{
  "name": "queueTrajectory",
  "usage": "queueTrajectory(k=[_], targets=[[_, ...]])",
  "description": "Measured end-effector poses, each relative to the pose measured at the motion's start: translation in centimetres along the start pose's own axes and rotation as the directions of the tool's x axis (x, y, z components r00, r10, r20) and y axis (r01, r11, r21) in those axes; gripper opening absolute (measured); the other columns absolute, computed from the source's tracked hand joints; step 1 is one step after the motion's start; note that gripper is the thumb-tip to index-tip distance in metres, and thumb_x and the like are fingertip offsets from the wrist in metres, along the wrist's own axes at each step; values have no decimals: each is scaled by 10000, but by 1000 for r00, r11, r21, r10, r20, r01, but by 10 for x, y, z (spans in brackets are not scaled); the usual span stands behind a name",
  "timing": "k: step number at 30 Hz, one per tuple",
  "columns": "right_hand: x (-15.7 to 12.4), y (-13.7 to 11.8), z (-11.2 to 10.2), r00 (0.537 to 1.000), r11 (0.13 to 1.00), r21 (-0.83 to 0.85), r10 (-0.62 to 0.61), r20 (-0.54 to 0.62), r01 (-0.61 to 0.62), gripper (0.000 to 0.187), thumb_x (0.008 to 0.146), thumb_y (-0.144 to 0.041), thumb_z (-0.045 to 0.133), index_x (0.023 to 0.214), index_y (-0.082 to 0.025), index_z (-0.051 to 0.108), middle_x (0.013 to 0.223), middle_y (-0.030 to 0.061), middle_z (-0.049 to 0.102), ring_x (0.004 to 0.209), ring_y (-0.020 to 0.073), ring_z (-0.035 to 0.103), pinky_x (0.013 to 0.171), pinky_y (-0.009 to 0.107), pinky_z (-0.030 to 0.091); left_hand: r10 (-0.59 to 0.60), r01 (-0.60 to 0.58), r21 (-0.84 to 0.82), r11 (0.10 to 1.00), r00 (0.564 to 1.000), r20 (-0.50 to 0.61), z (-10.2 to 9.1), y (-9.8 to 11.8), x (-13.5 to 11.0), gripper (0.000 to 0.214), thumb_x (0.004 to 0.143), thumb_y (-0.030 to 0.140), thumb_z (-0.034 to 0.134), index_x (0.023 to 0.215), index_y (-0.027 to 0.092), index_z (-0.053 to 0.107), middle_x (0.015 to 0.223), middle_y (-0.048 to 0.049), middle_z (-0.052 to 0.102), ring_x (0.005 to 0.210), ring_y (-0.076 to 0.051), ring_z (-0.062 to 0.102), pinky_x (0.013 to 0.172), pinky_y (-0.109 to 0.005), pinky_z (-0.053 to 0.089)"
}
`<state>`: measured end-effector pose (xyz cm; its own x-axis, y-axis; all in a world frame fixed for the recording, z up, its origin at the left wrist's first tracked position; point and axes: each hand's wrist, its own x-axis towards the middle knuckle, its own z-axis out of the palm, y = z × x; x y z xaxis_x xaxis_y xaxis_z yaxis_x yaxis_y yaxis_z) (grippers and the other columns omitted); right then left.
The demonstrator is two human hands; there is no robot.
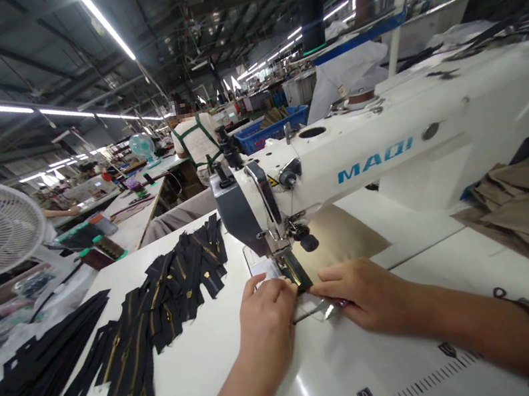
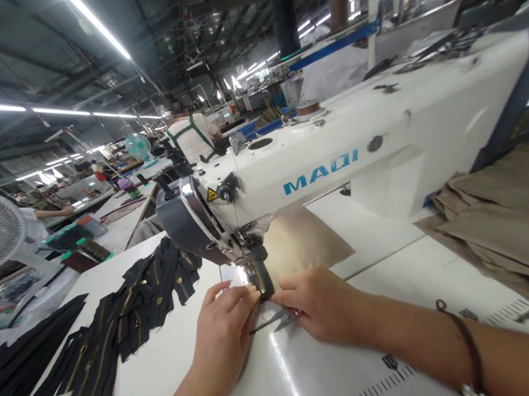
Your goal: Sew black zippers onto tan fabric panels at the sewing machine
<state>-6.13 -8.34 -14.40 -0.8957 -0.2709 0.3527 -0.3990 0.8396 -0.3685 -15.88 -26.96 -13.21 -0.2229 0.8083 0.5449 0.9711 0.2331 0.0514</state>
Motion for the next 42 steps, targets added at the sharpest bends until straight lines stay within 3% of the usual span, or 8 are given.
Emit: queueTrajectory(k=[8,15,18,21,24,30,37,42], targets=[[1,-3,0,999,999,-28,26,20,-25,296,704,-52,477,921,-168,643,750,25,559,643,158,508,548,267,285,34,-34,67,997,999,6,4,4,-3,245,955,139,355,982,129,598,920,-94,660,807,-210,637,851,-446,482],[0,-3,-1,1000,999,-23,25,-5,-25,239,695,-69,488,846,-175,640,719,19,555,610,150,503,532,257,293,11,-16,54,998,997,80,-1,14,-6,258,908,126,420,1120,125,568,1036,-130,632,974,-250,606,908,-461,472],[0,0,1,990,999,36,10,-141,-5,165,752,-122,477,756,-162,638,718,36,563,599,147,519,537,253,349,-3,-11,85,996,986,164,-7,18,-4,290,874,104,437,1136,116,562,1057,-139,617,1017,-260,581,954,-483,439],[3,1,7,964,999,42,-7,-264,18,257,798,-132,445,913,-142,674,978,108,634,774,184,611,671,277,464,-25,3,97,995,974,227,-12,22,-2,302,857,107,455,1140,131,558,1049,-126,615,1021,-246,575,993,-487,405],[6,0,14,979,1000,11,14,-202,-12,344,762,-82,458,1011,-159,683,1161,109,617,921,225,635,793,328,507,-82,64,94,994,975,205,-13,27,-5,290,865,121,470,1138,156,560,1074,-115,611,1028,-245,566,980,-490,413],[10,-5,20,975,994,-19,97,-202,-103,263,773,-57,533,911,-184,718,1139,73,634,893,208,662,829,311,523,-235,231,54,971,967,98,-7,35,-12,204,859,102,511,1015,178,617,1098,-108,605,982,-254,567,842,-443,482],[14,-5,17,977,987,-100,104,-185,-124,197,810,-88,544,806,-178,719,1089,64,657,870,213,669,786,293,535,-215,208,66,976,969,124,-9,30,-6,168,854,94,522,952,187,622,995,-69,625,923,-228,582,921,-465,428],[24,4,17,981,989,-96,92,-173,-109,197,816,-97,538,855,-169,717,1130,73,638,873,224,667,773,297,533,-203,196,59,979,970,133,-5,17,-2,185,867,96,479,972,167,614,1018,-91,613,952,-236,570,921,-461,429]])
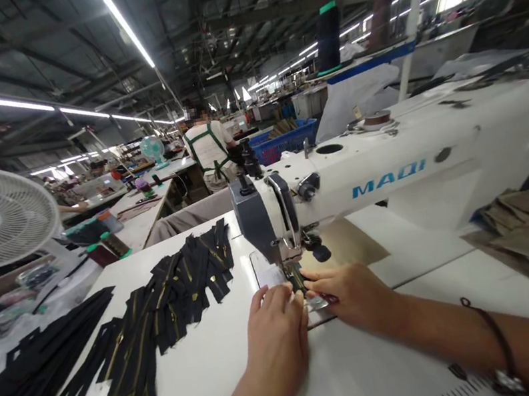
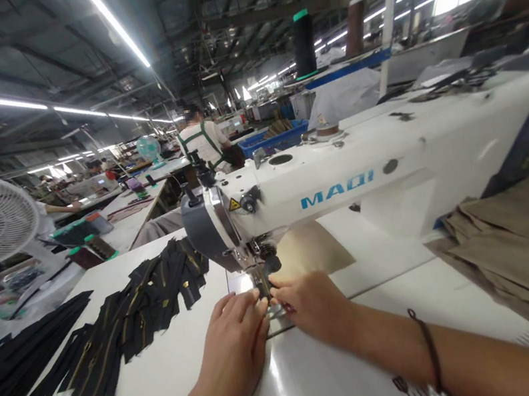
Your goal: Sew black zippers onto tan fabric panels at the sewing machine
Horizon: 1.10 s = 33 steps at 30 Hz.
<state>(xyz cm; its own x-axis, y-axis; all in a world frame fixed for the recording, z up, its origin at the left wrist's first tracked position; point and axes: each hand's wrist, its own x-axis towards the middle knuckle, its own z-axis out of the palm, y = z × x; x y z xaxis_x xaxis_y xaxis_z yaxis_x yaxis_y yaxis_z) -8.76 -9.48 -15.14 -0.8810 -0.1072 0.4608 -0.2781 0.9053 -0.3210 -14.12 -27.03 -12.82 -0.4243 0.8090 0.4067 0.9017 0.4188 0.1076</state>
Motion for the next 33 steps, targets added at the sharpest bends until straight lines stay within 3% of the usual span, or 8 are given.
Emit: queueTrajectory(k=[9,22,33], targets=[[15,15,11,999,997,-70,20,-36,-23,161,798,-115,576,866,-197,697,886,58,704,789,203,670,721,247,519,-43,46,-132,990,999,26,6,-14,12,244,809,87,469,1007,142,598,1001,-106,586,944,-259,542,845,-452,478],[19,17,13,999,994,-104,-16,-28,13,136,809,-108,563,794,-181,677,823,51,692,781,180,654,747,234,487,-37,39,-151,988,999,15,7,-19,13,226,774,89,471,942,154,608,944,-99,592,916,-261,559,826,-443,486],[22,17,7,999,989,-140,40,25,-36,137,838,-158,552,841,-184,687,844,55,685,782,177,632,699,226,448,69,-73,-95,993,996,-53,8,-24,19,179,810,118,445,881,150,607,919,-108,612,883,-246,582,812,-428,497]])
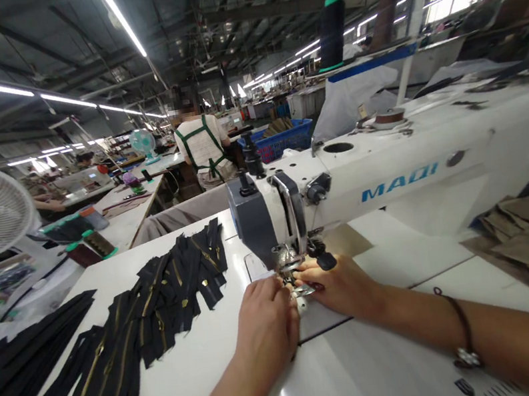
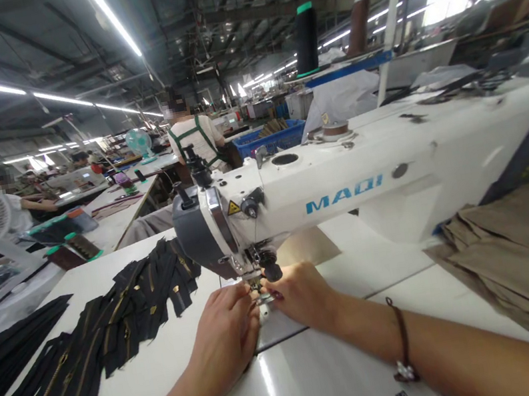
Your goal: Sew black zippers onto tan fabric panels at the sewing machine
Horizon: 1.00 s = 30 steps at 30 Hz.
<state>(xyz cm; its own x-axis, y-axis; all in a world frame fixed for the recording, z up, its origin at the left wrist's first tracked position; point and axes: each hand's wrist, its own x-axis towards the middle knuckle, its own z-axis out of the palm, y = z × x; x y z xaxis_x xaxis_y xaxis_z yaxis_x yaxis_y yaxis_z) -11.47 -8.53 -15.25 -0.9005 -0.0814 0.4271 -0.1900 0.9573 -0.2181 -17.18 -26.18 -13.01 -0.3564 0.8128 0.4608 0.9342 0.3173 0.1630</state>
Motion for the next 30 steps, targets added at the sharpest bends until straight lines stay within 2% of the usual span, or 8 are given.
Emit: queueTrajectory(k=[8,13,16,18,20,23,27,30], targets=[[3,-2,-2,999,999,-48,1,53,1,143,841,-170,545,816,-190,684,835,39,683,749,172,631,640,232,407,-6,4,-24,1000,996,-90,4,-2,0,173,822,113,455,870,138,619,959,-113,640,910,-257,597,819,-425,496],[8,15,-26,995,995,-99,-14,96,23,73,789,-151,592,786,-184,658,800,24,673,702,176,621,571,235,385,-5,6,4,1000,985,-170,1,-2,-4,204,893,117,418,883,167,615,960,-79,691,848,-230,639,756,-406,502],[-14,11,-38,993,986,-160,55,109,-37,104,770,-112,562,789,-154,654,855,71,676,657,192,617,530,251,394,-26,30,24,999,988,-150,-2,4,-9,195,890,109,434,926,169,616,957,-75,700,837,-231,647,761,-414,495],[-43,-6,-39,994,971,-235,63,88,-41,157,780,-145,531,849,-145,671,957,115,678,623,202,623,497,266,423,-54,58,35,998,994,-97,-4,9,-11,176,879,118,476,981,165,610,985,-83,693,886,-244,640,796,-429,486],[-75,-32,-35,1000,943,-332,-25,2,24,298,796,-223,497,1015,-112,666,1117,178,627,570,210,625,427,285,441,-90,91,55,994,995,-33,-5,15,-11,203,863,135,532,1054,154,595,1042,-97,674,960,-263,618,839,-446,472],[-107,-68,-26,984,900,-408,-174,-21,151,328,869,-215,422,1078,-98,645,1171,198,593,454,150,584,351,243,429,-139,136,82,987,990,35,-5,20,-9,247,840,154,605,1087,143,594,1099,-106,643,1020,-274,583,874,-445,459],[-114,-82,-24,981,902,-394,-194,-3,177,379,923,-174,314,1093,-95,644,1191,195,581,544,149,628,423,217,494,-165,160,70,985,984,70,-5,22,-6,239,821,153,644,1057,133,615,1096,-104,626,1021,-264,568,884,-424,458],[-115,-64,-34,981,936,-301,-192,-5,181,439,894,-131,261,1106,-105,644,1211,149,582,696,165,665,555,233,553,-170,164,71,984,982,88,-4,23,-5,245,813,143,649,1056,130,614,1076,-104,619,1010,-261,565,887,-425,459]])
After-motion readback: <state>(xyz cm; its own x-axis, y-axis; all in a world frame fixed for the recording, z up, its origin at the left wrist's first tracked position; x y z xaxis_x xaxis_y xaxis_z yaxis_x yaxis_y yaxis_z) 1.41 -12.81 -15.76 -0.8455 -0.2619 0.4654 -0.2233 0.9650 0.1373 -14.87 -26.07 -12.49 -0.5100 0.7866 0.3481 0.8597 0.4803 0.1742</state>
